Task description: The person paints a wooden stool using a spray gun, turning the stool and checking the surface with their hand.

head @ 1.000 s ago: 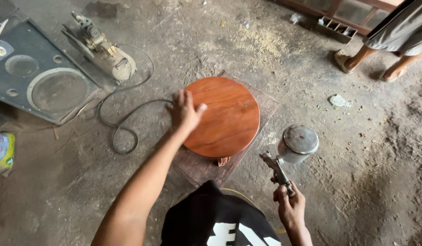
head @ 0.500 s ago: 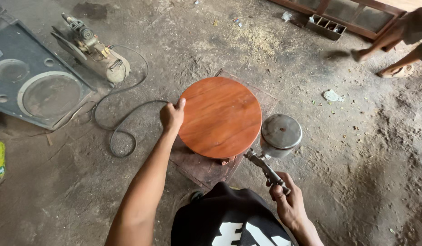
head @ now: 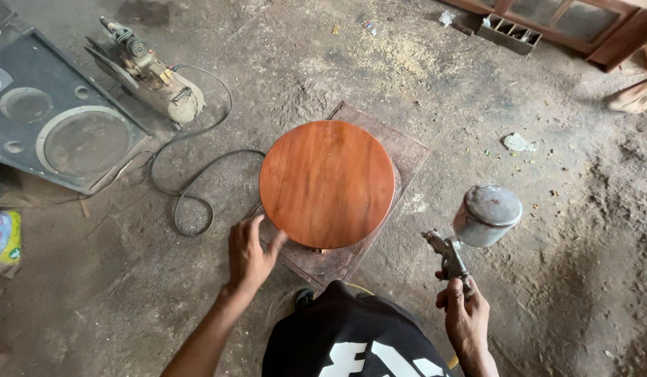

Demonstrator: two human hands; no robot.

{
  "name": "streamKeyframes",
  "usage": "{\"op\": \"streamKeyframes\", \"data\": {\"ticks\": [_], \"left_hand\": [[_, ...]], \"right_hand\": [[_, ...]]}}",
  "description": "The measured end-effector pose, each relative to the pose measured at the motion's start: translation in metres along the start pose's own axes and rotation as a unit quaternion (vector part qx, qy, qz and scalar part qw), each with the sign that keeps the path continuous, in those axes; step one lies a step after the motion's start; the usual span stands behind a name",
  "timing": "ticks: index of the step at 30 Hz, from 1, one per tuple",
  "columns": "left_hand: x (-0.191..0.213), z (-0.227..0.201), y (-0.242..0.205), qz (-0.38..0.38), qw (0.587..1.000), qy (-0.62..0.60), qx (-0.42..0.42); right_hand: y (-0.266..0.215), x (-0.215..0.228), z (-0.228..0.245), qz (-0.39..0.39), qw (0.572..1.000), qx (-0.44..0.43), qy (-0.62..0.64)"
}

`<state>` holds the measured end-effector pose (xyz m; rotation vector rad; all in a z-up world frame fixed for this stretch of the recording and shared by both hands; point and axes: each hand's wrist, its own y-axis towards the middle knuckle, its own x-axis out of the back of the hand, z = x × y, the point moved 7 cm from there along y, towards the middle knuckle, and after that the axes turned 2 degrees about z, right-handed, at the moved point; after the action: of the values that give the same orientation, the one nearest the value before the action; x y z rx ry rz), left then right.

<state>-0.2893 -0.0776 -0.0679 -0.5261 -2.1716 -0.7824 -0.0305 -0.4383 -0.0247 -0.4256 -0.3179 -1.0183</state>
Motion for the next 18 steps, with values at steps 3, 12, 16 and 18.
{"op": "streamKeyframes", "data": {"ticks": [3,12,16,18], "left_hand": [[-0.003,-0.036,-0.007,0.087,0.966,0.119,-0.214],[-0.043,-0.064,0.054,0.167,0.909,0.172,-0.342],[-0.058,-0.081,0.104,0.225,0.914,0.147,-0.305],[-0.07,-0.092,0.129,0.245,0.911,0.155,-0.295]], "right_hand": [[-0.002,-0.002,-0.016,0.014,1.0,-0.011,0.009],[0.002,-0.02,-0.057,0.027,0.998,-0.03,0.056],[-0.002,-0.039,-0.086,0.021,0.994,-0.092,0.047],[0.003,-0.054,-0.093,0.018,0.995,-0.089,0.039]]}}
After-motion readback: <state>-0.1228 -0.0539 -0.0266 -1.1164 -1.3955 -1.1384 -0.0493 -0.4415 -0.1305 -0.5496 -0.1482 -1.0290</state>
